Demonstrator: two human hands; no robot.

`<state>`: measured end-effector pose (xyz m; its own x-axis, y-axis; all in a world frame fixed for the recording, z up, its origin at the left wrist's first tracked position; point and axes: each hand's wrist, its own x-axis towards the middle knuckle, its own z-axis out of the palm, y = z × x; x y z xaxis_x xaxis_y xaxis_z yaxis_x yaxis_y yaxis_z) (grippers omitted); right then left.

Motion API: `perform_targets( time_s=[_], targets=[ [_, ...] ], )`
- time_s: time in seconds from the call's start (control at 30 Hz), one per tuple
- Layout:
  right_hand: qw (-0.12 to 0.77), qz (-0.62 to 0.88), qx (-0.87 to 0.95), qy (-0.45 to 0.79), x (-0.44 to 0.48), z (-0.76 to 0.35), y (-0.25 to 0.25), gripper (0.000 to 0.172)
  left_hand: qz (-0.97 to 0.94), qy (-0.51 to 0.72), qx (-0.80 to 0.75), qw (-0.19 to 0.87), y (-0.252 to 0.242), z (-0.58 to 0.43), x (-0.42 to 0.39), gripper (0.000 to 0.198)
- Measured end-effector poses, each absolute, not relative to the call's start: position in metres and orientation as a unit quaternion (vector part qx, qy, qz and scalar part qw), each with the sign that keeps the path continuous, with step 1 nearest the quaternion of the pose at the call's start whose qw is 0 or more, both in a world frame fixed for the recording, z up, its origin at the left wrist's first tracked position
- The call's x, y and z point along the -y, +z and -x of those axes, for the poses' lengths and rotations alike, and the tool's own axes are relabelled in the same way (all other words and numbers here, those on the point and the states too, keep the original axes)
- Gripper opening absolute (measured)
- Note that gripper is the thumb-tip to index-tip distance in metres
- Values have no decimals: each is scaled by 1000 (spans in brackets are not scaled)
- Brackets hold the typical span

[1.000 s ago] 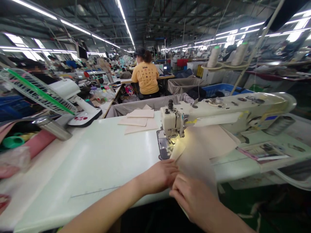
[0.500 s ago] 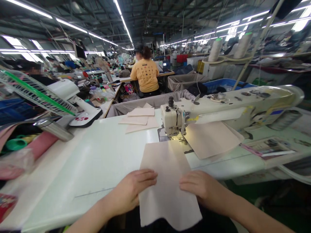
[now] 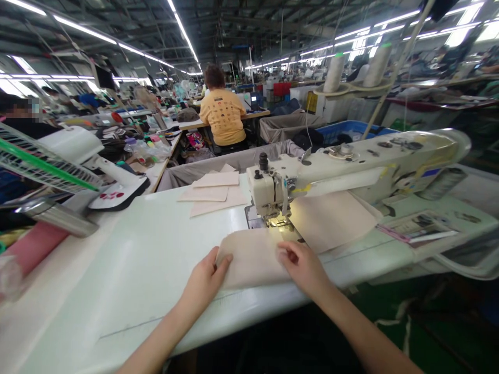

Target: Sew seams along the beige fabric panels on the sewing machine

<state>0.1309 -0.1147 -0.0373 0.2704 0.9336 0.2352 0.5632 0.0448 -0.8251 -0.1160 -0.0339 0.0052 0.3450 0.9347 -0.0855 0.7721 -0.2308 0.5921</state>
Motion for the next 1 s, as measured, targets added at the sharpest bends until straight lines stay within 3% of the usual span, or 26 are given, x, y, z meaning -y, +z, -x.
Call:
perform_targets(
  time_s=[0.17,0.7,0.83,0.93,1.0],
  targets=[
    [385,686,606,120,118,-130,-33,22,-785,112,-561,238,7,112,34,30],
    [357,703,606,106,116,-132,-37,18,-807,43,-567,163,11,100,28,25],
    [305,717,621,89,118,-129,-29,17,-819,-17,-569,79,18,95,33,21],
    [281,695,661,40,123,-129,-23,15,-853,59,-518,-37,16,83,37,40],
    [290,659,693,27,126,-132,-23,13,-904,101,-414,-46,10,72,38,56]
  ],
)
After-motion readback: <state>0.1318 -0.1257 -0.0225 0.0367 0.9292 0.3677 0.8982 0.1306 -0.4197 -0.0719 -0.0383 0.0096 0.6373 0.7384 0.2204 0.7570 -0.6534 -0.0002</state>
